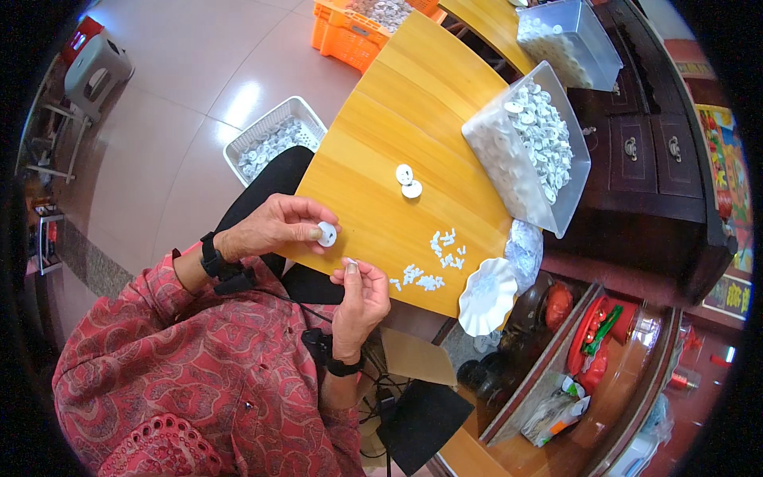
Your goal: Manually assemble small white plastic shoe components by pressing them together.
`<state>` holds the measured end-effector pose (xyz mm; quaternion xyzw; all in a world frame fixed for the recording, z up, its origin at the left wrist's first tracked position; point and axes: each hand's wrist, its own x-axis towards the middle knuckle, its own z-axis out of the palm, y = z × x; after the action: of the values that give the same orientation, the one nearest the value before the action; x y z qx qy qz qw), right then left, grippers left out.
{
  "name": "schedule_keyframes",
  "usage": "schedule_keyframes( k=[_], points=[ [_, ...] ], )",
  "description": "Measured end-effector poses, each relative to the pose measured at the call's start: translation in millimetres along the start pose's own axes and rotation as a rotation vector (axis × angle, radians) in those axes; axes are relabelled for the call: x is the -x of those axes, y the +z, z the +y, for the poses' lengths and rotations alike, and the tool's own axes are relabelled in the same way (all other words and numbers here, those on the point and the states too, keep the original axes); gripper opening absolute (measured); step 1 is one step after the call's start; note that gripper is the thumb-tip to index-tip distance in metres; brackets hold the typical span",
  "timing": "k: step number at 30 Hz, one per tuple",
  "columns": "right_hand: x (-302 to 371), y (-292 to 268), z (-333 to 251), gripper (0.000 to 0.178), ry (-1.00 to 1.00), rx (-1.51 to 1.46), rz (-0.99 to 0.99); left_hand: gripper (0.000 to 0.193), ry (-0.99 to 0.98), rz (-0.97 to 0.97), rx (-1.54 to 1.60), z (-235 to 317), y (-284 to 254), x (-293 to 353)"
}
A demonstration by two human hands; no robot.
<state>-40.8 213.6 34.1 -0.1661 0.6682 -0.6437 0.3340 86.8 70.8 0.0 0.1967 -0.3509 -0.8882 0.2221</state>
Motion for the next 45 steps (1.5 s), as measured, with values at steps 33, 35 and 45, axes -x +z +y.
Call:
schedule_keyframes(
  k=[33, 35, 45],
  points=[
    [4.7, 13.1, -7.6, 0.009, -0.436, 0.618, -0.048, 0.039, -0.011, -0.128, 0.049, -13.1, 4.9, 2.8],
    [4.9, 13.6, -8.2, 0.009, -0.447, 0.635, -0.052, 0.036, -0.028, -0.114, 0.049, -13.1, 5.3, 2.6],
    [3.6, 14.7, -7.4, 0.01, -0.547, 0.687, -0.051, 0.031, -0.13, -0.103, -0.009, -9.1, 5.4, 3.7]
  ],
)
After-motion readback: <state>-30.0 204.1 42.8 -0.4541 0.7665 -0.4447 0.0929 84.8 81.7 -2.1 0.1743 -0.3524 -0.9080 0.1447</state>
